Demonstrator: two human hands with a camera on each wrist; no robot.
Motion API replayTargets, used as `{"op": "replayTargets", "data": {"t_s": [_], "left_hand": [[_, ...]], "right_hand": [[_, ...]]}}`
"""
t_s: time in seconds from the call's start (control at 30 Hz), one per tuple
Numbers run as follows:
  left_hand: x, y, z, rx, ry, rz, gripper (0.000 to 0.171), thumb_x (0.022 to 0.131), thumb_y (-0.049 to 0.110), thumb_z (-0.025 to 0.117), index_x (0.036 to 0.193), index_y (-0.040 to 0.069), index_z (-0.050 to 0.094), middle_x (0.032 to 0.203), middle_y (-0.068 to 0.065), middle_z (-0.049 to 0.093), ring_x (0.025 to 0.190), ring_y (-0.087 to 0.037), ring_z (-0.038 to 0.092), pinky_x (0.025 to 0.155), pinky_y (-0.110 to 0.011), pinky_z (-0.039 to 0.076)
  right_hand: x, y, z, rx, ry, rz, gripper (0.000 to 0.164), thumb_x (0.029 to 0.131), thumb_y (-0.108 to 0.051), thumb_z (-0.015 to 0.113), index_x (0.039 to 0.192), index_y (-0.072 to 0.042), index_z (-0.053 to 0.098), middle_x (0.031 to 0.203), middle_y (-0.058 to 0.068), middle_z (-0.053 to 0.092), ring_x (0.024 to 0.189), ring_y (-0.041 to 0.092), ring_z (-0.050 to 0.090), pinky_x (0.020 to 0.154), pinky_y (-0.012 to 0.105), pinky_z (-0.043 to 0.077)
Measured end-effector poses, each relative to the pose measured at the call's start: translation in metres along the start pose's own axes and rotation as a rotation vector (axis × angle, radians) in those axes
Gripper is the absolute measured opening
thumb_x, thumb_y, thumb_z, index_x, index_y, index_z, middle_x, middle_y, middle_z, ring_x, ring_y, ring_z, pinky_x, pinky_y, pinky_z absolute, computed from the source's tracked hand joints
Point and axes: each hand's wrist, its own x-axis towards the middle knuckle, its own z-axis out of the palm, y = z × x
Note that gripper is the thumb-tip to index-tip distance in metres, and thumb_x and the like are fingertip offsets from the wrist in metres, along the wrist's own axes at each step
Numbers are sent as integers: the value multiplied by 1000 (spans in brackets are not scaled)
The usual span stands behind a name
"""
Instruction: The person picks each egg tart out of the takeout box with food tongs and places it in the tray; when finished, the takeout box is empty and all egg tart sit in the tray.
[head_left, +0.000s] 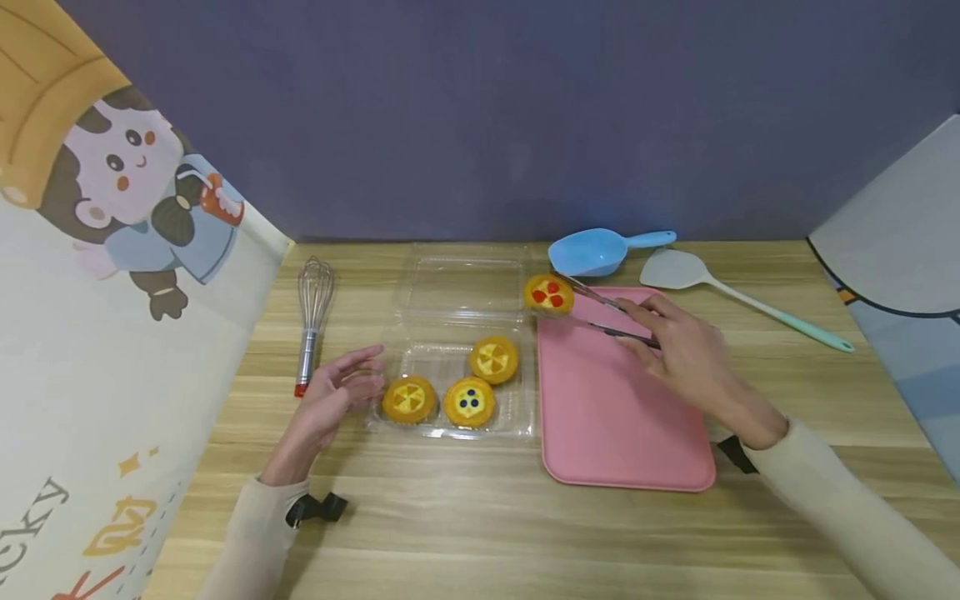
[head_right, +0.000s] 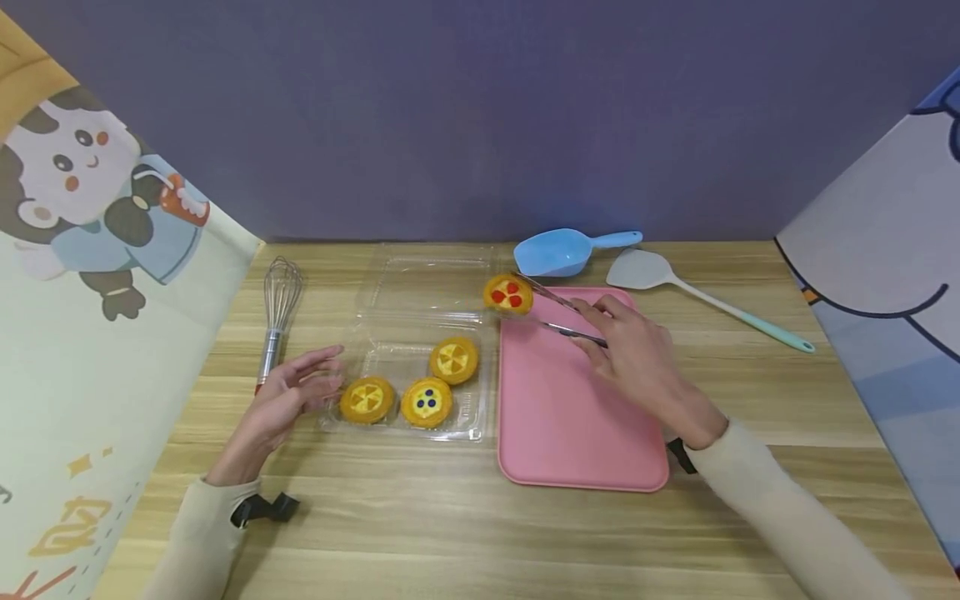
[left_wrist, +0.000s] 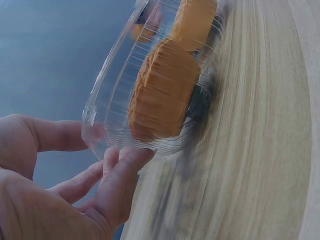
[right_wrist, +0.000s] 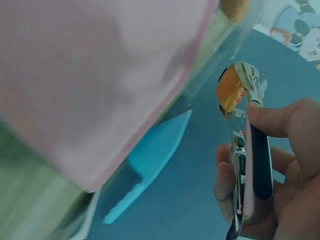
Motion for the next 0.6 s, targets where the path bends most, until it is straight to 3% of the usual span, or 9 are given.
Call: {"op": "replayTargets", "data": {"t_s": [0.13, 0.3, 0.6], "left_hand": [[-1, 0, -1, -12, 11, -9, 63, 97, 0, 64, 156, 4, 43, 136, -12, 60, 105, -9, 71, 92, -26, 64], [-1, 0, -1, -7, 14, -12, 64, 96, 0, 65, 156, 4, 43, 138, -15, 58, 104, -9, 71, 92, -28, 65], [1, 1, 1, -33, 18, -8, 64, 95, -2, 64, 156, 2, 43, 131, -8, 62, 100, -7, 72, 88, -26, 66]], "right_hand": [[-5, 12, 3, -19, -58, 39, 53, 94, -23, 78, 144, -14, 62, 109, 8, 62, 55, 12, 43, 40, 23, 33], [-7, 22, 8, -24, -135, 90, 52, 96, -23, 75, 145, -12, 61, 118, 13, 63, 55, 15, 46, 38, 24, 35], [-2, 30, 16, -39, -155, 59, 52, 92, -21, 78, 140, -7, 64, 113, 15, 66, 60, 21, 55, 40, 34, 46]]}}
